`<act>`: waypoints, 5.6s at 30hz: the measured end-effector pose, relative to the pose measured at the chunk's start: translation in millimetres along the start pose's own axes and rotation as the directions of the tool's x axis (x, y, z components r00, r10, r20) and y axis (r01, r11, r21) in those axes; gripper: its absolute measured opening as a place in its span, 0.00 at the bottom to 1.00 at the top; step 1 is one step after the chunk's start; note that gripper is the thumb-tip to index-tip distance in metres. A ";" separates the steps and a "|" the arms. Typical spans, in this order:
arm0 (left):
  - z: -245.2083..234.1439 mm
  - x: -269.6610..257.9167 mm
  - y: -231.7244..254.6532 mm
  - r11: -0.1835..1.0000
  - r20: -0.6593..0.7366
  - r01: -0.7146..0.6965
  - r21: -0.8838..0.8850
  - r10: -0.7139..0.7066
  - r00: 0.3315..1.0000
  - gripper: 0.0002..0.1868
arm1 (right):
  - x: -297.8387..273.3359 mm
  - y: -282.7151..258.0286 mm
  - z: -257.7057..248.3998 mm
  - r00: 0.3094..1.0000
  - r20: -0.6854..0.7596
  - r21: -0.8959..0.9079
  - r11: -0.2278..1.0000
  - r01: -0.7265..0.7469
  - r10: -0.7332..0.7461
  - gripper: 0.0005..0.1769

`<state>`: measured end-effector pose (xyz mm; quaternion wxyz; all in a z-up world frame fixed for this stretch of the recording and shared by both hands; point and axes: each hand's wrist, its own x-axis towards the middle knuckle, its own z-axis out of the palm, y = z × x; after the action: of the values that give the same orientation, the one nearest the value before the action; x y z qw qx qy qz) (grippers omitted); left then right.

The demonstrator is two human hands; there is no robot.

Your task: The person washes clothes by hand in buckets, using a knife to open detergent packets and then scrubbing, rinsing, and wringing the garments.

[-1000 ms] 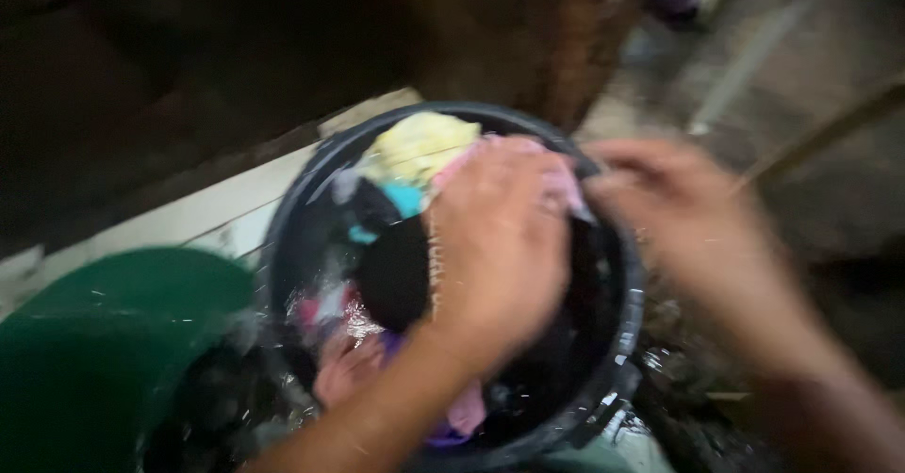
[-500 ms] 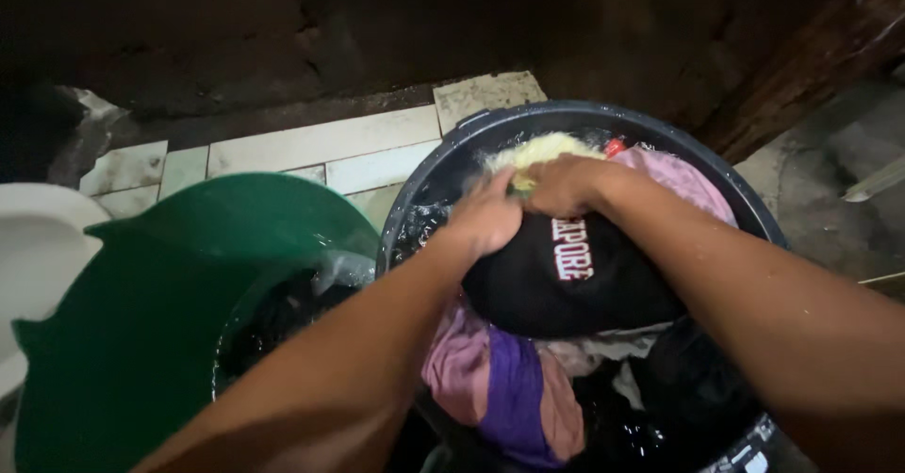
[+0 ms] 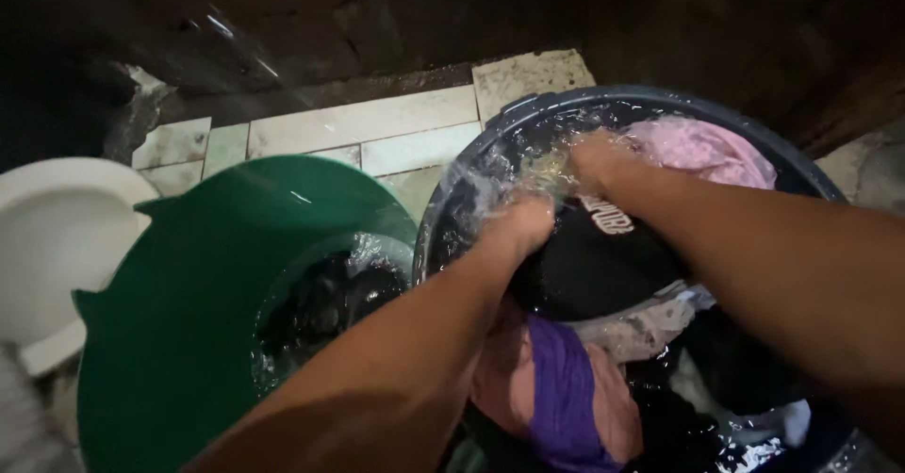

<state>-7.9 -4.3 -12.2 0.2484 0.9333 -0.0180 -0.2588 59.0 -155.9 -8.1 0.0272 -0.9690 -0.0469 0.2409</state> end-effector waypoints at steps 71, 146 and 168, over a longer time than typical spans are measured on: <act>-94.8 -114.1 52.9 0.519 -0.449 -0.642 -0.564 0.459 0.766 0.53 | -169.3 1.6 -105.7 0.839 -0.544 0.798 0.296 0.526 -0.025 0.15; -114.6 -121.8 8.9 0.783 -0.212 -0.446 -0.434 0.392 0.895 0.33 | -209.8 -1.5 -126.5 0.699 -0.700 0.107 0.946 0.305 -0.146 0.17; -9.3 -35.0 19.1 0.990 -0.412 -0.143 0.008 0.134 0.901 0.31 | -30.0 21.2 42.7 0.689 -0.722 0.161 0.984 0.078 0.064 0.27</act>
<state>-31.8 -11.2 20.4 0.2747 0.9603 -0.0285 -0.0384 14.2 -178.8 -33.4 0.1312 -0.9786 -0.0143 -0.1578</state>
